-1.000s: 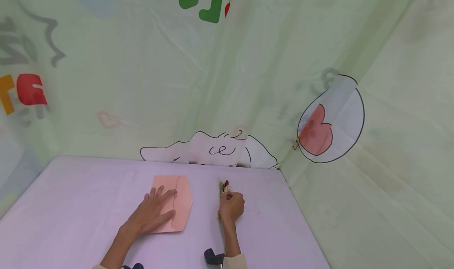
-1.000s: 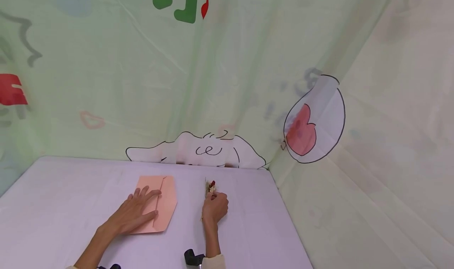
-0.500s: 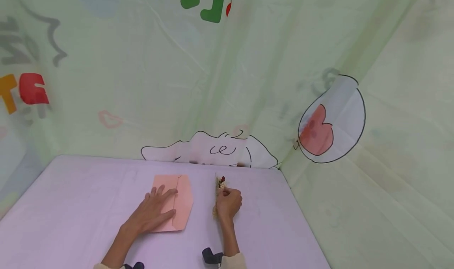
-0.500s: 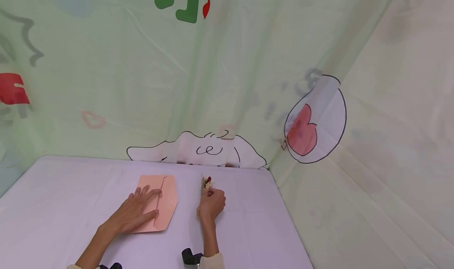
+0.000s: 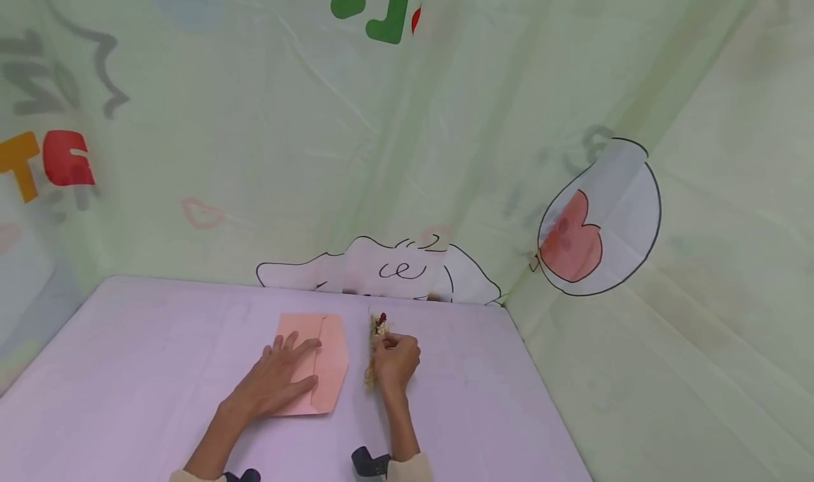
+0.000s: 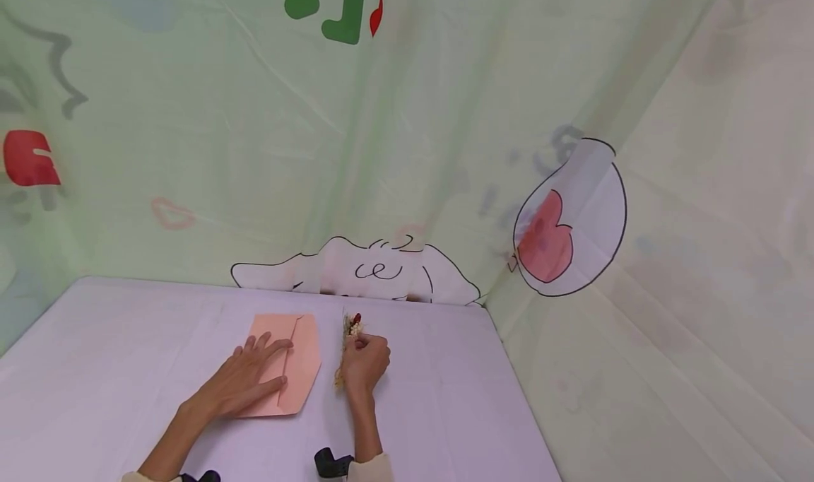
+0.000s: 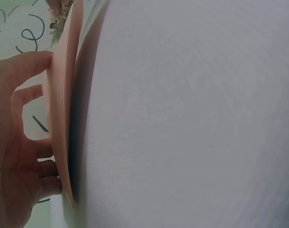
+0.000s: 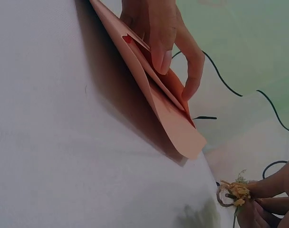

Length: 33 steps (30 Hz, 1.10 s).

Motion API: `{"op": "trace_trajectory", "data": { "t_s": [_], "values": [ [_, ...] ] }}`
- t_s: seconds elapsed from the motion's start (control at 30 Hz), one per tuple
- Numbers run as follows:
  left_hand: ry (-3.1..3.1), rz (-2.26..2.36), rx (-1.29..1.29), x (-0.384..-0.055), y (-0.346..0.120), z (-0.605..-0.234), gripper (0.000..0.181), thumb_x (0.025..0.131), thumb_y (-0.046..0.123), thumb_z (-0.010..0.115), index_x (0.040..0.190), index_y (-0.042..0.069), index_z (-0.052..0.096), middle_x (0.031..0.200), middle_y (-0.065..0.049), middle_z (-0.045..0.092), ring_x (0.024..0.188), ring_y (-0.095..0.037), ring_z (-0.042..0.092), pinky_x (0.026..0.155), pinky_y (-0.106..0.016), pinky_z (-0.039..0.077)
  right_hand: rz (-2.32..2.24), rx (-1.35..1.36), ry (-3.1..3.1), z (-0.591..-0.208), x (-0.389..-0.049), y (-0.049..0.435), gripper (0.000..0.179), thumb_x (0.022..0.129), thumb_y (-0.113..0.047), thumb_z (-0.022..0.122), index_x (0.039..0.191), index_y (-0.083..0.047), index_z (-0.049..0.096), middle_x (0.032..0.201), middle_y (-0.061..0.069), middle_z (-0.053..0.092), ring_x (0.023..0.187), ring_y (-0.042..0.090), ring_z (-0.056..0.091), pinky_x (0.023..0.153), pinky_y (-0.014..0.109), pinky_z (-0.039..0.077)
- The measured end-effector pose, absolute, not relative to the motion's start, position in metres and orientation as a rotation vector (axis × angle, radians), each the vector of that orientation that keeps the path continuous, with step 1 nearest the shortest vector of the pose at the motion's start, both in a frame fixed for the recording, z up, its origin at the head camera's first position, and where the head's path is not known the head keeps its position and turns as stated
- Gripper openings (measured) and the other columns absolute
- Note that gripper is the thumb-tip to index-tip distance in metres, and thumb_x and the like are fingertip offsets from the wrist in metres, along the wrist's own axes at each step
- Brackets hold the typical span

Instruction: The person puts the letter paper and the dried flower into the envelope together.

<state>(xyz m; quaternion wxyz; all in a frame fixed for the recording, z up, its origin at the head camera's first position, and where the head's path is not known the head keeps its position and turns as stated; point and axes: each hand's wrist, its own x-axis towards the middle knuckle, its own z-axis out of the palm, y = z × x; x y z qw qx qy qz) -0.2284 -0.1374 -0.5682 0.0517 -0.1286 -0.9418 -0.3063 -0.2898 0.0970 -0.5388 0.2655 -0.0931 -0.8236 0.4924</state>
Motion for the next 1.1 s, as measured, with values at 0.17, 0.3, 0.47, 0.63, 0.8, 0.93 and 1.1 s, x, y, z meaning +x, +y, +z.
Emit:
{"op": "trace_trajectory", "data": {
  "t_s": [0.17, 0.3, 0.47, 0.63, 0.8, 0.93, 1.1],
  "values": [
    [-2.869, -0.937, -0.391, -0.228, -0.137, -0.568, 0.064, 0.102, 0.052, 0.066, 0.158, 0.024, 0.055, 0.171, -0.033, 0.039, 0.156, -0.068, 0.031, 0.125, -0.082, 0.027, 1.356, -0.228, -2.237, -0.536, -0.286, 0.088, 0.015, 0.081, 0.003, 0.086, 0.094, 0.01, 0.083, 0.071, 0.016, 0.076, 0.058, 0.015, 0.064, 0.055, 0.032, 0.052],
    [-2.868, -0.921, -0.388, -0.228, -0.137, -0.568, 0.063, 0.102, 0.051, 0.067, 0.158, 0.024, 0.055, 0.17, -0.034, 0.039, 0.155, -0.068, 0.032, 0.124, -0.082, 0.028, 1.366, -0.198, -2.257, -0.535, -0.283, 0.081, 0.015, 0.081, 0.003, 0.087, 0.095, 0.009, 0.084, 0.074, 0.016, 0.078, 0.06, 0.017, 0.068, 0.057, 0.034, 0.057],
    [-2.875, -0.917, -0.387, -0.228, -0.137, -0.567, 0.064, 0.102, 0.05, 0.067, 0.159, 0.024, 0.055, 0.17, -0.034, 0.039, 0.155, -0.068, 0.032, 0.124, -0.082, 0.028, 1.37, -0.16, -2.287, -0.536, -0.279, 0.071, 0.015, 0.08, 0.003, 0.088, 0.093, 0.008, 0.084, 0.073, 0.014, 0.078, 0.059, 0.017, 0.069, 0.056, 0.034, 0.058],
    [-2.878, -0.916, -0.392, -0.228, -0.136, -0.565, 0.064, 0.102, 0.051, 0.068, 0.158, 0.023, 0.055, 0.169, -0.035, 0.04, 0.154, -0.069, 0.033, 0.124, -0.082, 0.029, 1.4, -0.124, -2.322, -0.538, -0.274, 0.06, 0.015, 0.081, 0.003, 0.089, 0.095, 0.008, 0.084, 0.072, 0.012, 0.077, 0.06, 0.011, 0.066, 0.055, 0.026, 0.055],
    [-2.872, -0.896, -0.41, -0.229, -0.136, -0.566, 0.063, 0.101, 0.049, 0.069, 0.157, 0.024, 0.056, 0.168, -0.035, 0.041, 0.153, -0.069, 0.035, 0.123, -0.081, 0.031, 1.411, -0.115, -2.347, -0.54, -0.27, 0.053, 0.014, 0.085, 0.003, 0.088, 0.097, 0.008, 0.083, 0.074, 0.01, 0.077, 0.061, 0.009, 0.063, 0.054, 0.021, 0.051],
    [-2.874, -0.894, -0.411, -0.229, -0.136, -0.566, 0.063, 0.101, 0.05, 0.069, 0.157, 0.024, 0.055, 0.168, -0.036, 0.041, 0.153, -0.069, 0.036, 0.122, -0.081, 0.032, 1.405, -0.108, -2.345, -0.54, -0.269, 0.049, 0.014, 0.085, 0.004, 0.088, 0.096, 0.008, 0.083, 0.074, 0.011, 0.077, 0.061, 0.009, 0.063, 0.053, 0.02, 0.051],
    [-2.881, -0.895, -0.407, -0.228, -0.137, -0.564, 0.064, 0.102, 0.05, 0.069, 0.158, 0.023, 0.055, 0.168, -0.036, 0.041, 0.153, -0.069, 0.035, 0.123, -0.081, 0.031, 1.417, -0.072, -2.336, -0.541, -0.27, 0.044, 0.015, 0.083, 0.004, 0.089, 0.096, 0.008, 0.084, 0.073, 0.01, 0.077, 0.06, 0.007, 0.063, 0.052, 0.02, 0.051]
  ]
}}
